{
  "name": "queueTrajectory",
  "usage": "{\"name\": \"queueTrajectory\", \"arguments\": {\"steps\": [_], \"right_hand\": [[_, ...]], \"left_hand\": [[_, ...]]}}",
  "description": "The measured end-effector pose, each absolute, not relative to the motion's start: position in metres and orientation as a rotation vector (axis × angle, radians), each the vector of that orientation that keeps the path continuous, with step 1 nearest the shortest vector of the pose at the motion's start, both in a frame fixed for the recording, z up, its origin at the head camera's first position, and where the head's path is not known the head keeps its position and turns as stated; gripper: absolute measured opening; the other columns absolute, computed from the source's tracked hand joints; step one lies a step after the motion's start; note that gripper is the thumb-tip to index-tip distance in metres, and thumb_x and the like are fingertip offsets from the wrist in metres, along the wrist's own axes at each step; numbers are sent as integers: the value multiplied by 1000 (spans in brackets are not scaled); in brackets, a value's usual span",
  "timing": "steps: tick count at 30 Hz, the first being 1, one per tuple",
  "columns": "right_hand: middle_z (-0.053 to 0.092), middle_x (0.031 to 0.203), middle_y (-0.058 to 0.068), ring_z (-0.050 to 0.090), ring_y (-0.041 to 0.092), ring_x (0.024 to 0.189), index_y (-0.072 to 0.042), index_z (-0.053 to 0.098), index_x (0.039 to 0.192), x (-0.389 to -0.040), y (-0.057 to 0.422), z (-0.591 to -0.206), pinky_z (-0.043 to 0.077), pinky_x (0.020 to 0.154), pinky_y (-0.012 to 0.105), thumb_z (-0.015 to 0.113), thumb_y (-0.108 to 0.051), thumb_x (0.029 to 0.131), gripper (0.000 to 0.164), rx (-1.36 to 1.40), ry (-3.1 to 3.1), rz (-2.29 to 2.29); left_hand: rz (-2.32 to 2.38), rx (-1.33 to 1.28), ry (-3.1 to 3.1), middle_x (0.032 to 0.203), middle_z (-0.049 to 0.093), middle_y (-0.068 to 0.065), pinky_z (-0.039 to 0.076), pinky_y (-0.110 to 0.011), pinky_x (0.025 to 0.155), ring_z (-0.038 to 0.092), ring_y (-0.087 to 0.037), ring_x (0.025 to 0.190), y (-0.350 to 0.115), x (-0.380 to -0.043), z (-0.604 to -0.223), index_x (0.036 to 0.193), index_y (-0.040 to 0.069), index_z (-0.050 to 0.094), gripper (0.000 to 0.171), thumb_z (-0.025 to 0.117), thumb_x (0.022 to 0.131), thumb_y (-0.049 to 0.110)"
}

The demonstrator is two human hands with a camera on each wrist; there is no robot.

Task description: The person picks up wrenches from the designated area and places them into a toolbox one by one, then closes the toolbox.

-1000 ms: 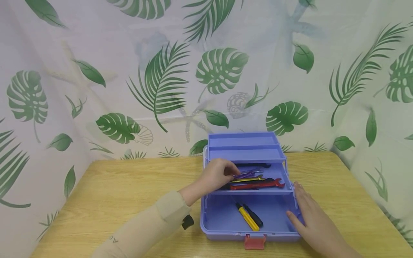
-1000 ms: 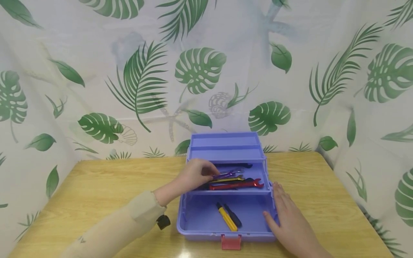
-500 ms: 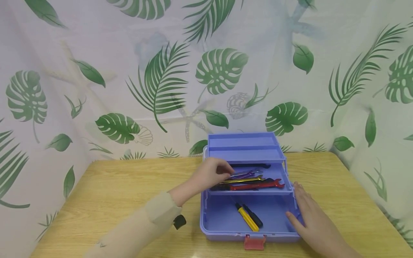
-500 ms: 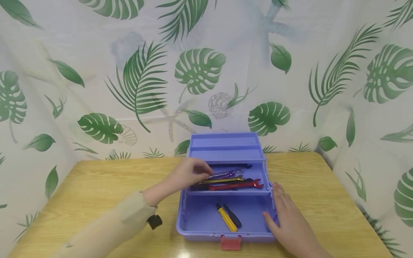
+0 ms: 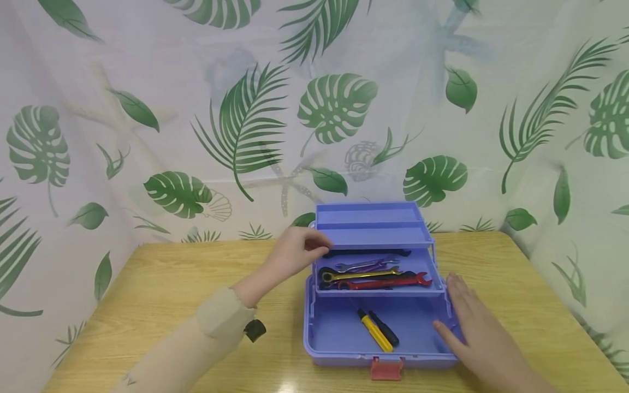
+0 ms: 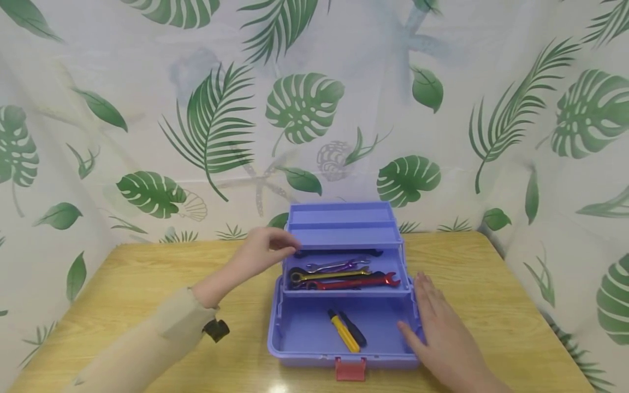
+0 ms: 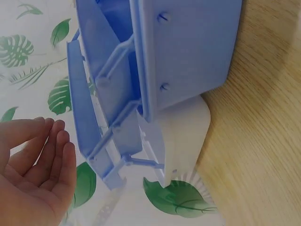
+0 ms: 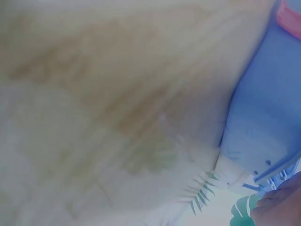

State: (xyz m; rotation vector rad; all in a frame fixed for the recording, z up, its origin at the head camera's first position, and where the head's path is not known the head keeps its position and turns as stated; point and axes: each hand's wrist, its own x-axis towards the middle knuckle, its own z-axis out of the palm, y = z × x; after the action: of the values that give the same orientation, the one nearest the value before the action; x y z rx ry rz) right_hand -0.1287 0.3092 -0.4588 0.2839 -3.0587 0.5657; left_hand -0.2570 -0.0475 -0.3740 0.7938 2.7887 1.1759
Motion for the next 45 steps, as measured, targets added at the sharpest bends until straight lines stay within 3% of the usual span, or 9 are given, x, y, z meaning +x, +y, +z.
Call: {"name": "queueTrajectory", "arguments": {"steps": [5,15,25,36,45], "right_hand": [[18,172,33,27,58,154,1,6,169,-134,316,-454,27,122,74,60,-40,108,92,326,-2983,579],[15,172,35,23,59,155,4,7,168,-156,326,-445,18,127,70,53,-40,112,85,362,-2936,603],[20,168,40,26,63,152,9,14,166,-178,325,-439,27,120,76,51,-41,112,82,308,-2930,737],[21,165,44,25,66,149,14,17,163,-198,317,-442,24,120,79,44,-45,113,82,224,-2943,969],[20,166,42,21,66,151,10,15,165,-211,313,-446,21,120,80,33,-50,114,81,144,-2959,1209]], "left_hand": [[1250,726,2796,107,81,-11,63,-30,85,77,-24,94,-58,-259,-378,109,5,81,13,73,99,6],[1308,573,2832,114,81,-15,63,-42,95,77,-31,104,-76,-263,-389,115,2,80,19,71,102,13],[1414,416,2819,122,78,-19,59,-50,103,74,-37,115,-86,-267,-414,125,-1,76,28,67,105,17],[1458,317,2707,143,66,-26,49,-57,116,61,-44,137,-74,-265,-438,140,-7,64,48,53,112,30],[1492,264,2693,141,66,-28,48,-56,117,61,-45,136,-56,-263,-443,137,-6,66,56,43,113,39]]}}
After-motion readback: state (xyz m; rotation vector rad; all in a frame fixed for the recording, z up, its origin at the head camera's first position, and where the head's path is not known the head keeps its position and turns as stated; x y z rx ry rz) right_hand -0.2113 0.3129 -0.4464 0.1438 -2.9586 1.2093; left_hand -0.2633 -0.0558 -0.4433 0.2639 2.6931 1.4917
